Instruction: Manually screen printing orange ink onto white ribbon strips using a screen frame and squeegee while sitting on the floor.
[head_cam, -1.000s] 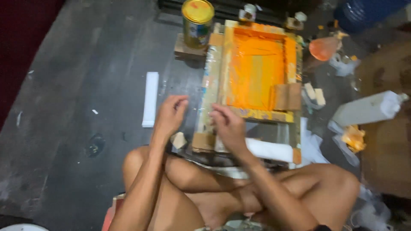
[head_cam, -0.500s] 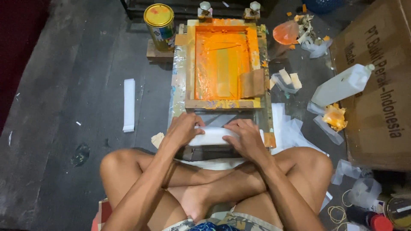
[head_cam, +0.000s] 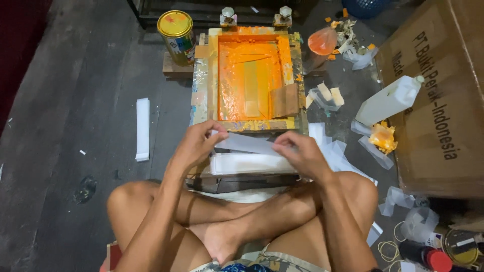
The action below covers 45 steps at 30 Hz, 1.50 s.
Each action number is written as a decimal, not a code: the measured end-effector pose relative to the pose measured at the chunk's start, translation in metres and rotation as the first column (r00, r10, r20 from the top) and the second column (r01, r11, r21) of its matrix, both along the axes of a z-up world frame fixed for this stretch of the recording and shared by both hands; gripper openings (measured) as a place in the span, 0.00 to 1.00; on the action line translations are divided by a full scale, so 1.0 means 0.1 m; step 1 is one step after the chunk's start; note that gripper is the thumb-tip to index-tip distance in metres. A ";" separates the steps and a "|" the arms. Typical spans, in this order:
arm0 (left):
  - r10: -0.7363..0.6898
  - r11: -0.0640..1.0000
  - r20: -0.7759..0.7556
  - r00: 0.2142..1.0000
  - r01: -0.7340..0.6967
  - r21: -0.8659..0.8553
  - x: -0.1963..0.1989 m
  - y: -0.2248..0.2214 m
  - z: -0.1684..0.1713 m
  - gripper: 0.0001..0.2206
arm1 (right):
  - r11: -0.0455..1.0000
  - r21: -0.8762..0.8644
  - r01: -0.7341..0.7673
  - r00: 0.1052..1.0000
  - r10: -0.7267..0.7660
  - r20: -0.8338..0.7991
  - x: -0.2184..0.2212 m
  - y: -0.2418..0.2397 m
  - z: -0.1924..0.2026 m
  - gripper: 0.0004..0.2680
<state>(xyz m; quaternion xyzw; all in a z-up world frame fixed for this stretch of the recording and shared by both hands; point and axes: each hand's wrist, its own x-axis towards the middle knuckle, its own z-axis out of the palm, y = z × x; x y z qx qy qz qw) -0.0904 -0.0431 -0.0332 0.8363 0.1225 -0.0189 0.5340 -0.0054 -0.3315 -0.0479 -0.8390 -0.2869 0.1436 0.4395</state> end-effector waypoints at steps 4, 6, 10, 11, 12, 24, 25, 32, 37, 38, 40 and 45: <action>-0.016 0.991 0.084 0.996 0.027 -0.129 -0.07 0.02 0.04 0.09 | 0.941 -0.012 0.339 0.926 -0.337 -0.169 0.04 -0.10 0.04 0.08; 0.017 0.974 0.142 0.990 0.016 -0.226 -0.12 -0.08 0.10 0.12 | 0.766 0.379 0.520 0.847 -0.404 -0.345 0.00 -0.07 0.02 0.16; 0.102 0.961 0.218 0.971 -0.040 -0.273 -0.07 -0.24 -0.02 0.12 | 0.475 0.592 0.651 0.729 -0.172 -0.663 -0.03 0.11 -0.10 0.22; 0.140 0.951 0.233 0.962 -0.065 -0.302 -0.07 -0.26 -0.03 0.13 | 0.430 0.604 0.671 0.700 -0.100 -0.707 -0.08 0.15 -0.08 0.21; 0.180 0.939 0.248 0.952 -0.091 -0.331 -0.06 -0.29 -0.03 0.13 | 0.386 0.612 0.690 0.670 -0.023 -0.742 -0.11 0.20 -0.05 0.20; 0.229 0.934 0.281 0.932 -0.129 -0.333 -0.08 -0.20 -0.28 0.16 | 0.170 0.662 0.730 0.659 0.083 -0.748 -0.03 0.31 -0.05 0.15; 0.227 0.934 0.281 0.933 -0.127 -0.334 -0.10 -0.25 -0.19 0.16 | 0.169 0.662 0.730 0.659 0.081 -0.748 -0.05 0.35 -0.05 0.15; 0.136 0.933 0.227 0.964 -0.048 -0.356 -0.10 -0.44 -0.20 0.18 | 0.345 0.554 0.758 0.621 -0.121 -0.774 -0.07 0.56 -0.47 0.08; 0.123 0.959 0.237 0.964 -0.054 -0.278 -0.02 -0.25 -0.37 0.18 | 0.337 0.571 0.749 0.661 -0.317 -0.680 0.16 0.36 -0.43 0.07; 0.164 0.973 0.220 0.962 -0.120 -0.199 0.01 -0.20 -0.45 0.11 | 0.403 0.533 0.745 0.664 -0.365 -0.652 0.13 0.35 -0.36 0.09; 0.206 0.976 0.208 0.956 -0.184 -0.118 0.06 -0.16 -0.55 0.07 | 0.466 0.489 0.737 0.670 -0.410 -0.619 0.08 0.36 -0.29 0.11; 0.291 0.956 0.198 0.936 -0.280 -0.083 0.14 -0.13 -0.72 0.04 | 0.615 0.365 0.699 0.670 -0.385 -0.635 -0.06 0.40 -0.20 0.15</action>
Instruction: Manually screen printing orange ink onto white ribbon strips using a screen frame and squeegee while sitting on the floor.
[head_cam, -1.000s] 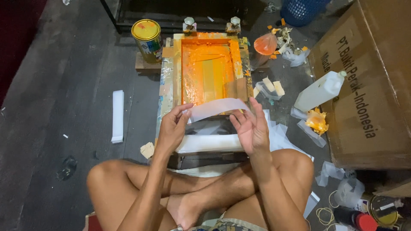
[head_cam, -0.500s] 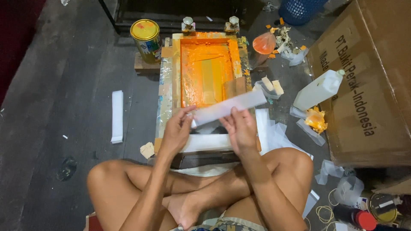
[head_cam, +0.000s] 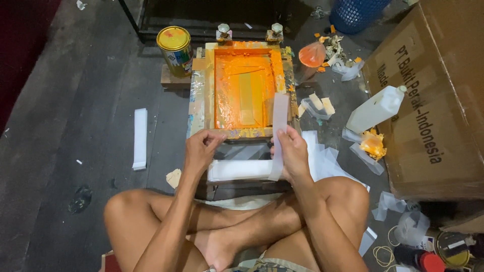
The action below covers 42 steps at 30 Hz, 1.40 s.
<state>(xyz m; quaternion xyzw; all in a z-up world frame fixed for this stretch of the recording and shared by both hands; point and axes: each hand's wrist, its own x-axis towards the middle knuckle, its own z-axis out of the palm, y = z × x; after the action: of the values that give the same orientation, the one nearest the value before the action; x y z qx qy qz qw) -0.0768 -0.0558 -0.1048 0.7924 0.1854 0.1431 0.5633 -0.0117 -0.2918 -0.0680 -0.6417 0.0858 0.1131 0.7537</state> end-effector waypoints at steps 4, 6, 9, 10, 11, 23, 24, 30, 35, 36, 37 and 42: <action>0.047 0.999 0.025 0.999 -0.048 0.022 -0.03 0.17 -0.18 0.10 | 1.000 -0.019 -0.021 0.999 0.021 -0.045 -0.03 0.04 0.00 0.14; -0.016 0.985 0.122 0.992 -0.006 0.174 -0.08 0.22 -0.08 0.18 | 0.997 -0.038 -0.060 0.996 0.058 -0.061 -0.07 0.06 0.11 0.13; 0.023 0.992 -0.196 0.980 0.003 0.127 -0.15 0.17 0.20 0.34 | 0.995 -0.030 -0.092 0.993 0.089 -0.082 -0.06 0.04 0.09 0.13; 0.023 0.992 -0.197 0.980 0.002 0.126 -0.13 0.19 0.07 0.34 | 0.995 -0.031 -0.092 0.993 0.090 -0.082 -0.07 0.02 0.14 0.13; 0.008 0.970 -0.221 0.975 0.047 0.240 -0.10 0.23 -0.07 0.32 | 0.991 -0.057 -0.121 0.987 0.114 -0.113 -0.07 0.02 0.20 0.13; 0.122 0.890 -0.023 0.992 -0.100 0.445 0.03 0.24 0.15 0.20 | 0.839 -0.107 -0.533 0.838 0.507 -0.201 -0.06 -0.40 0.42 0.18; 0.133 0.878 0.076 0.988 -0.153 0.454 0.08 0.25 0.20 0.20 | 0.822 -0.111 -0.559 0.823 0.533 -0.197 -0.07 -0.37 0.44 0.18; 0.225 0.863 0.287 0.931 -0.327 0.385 0.54 0.36 0.68 0.18 | 0.916 -0.242 -0.320 0.946 0.294 -0.138 0.21 0.26 0.14 0.09; 0.230 0.869 0.330 0.916 -0.346 0.355 0.67 0.41 0.93 0.19 | 0.499 -0.849 -0.175 0.926 0.377 0.030 0.30 0.39 -0.08 0.15; 0.225 0.880 0.354 0.908 -0.346 0.326 0.69 0.42 0.96 0.19 | 0.420 -0.902 -0.098 0.873 0.472 0.125 0.23 0.41 -0.08 0.14; 0.226 0.881 0.354 0.907 -0.346 0.323 0.73 0.44 0.97 0.19 | 0.418 -0.903 -0.097 0.873 0.472 0.125 0.19 0.40 -0.15 0.14; 0.218 0.885 0.393 0.893 -0.350 0.306 0.84 0.50 1.06 0.19 | 0.060 -0.984 -0.170 0.743 0.664 -0.088 -0.05 0.44 -0.26 0.13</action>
<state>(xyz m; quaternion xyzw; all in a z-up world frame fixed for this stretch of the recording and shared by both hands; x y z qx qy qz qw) 0.0069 -0.0062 0.0011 0.8094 0.1685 0.3951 0.4004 -0.0166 -0.2477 -0.0945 -0.9628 -0.2117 0.1222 0.1149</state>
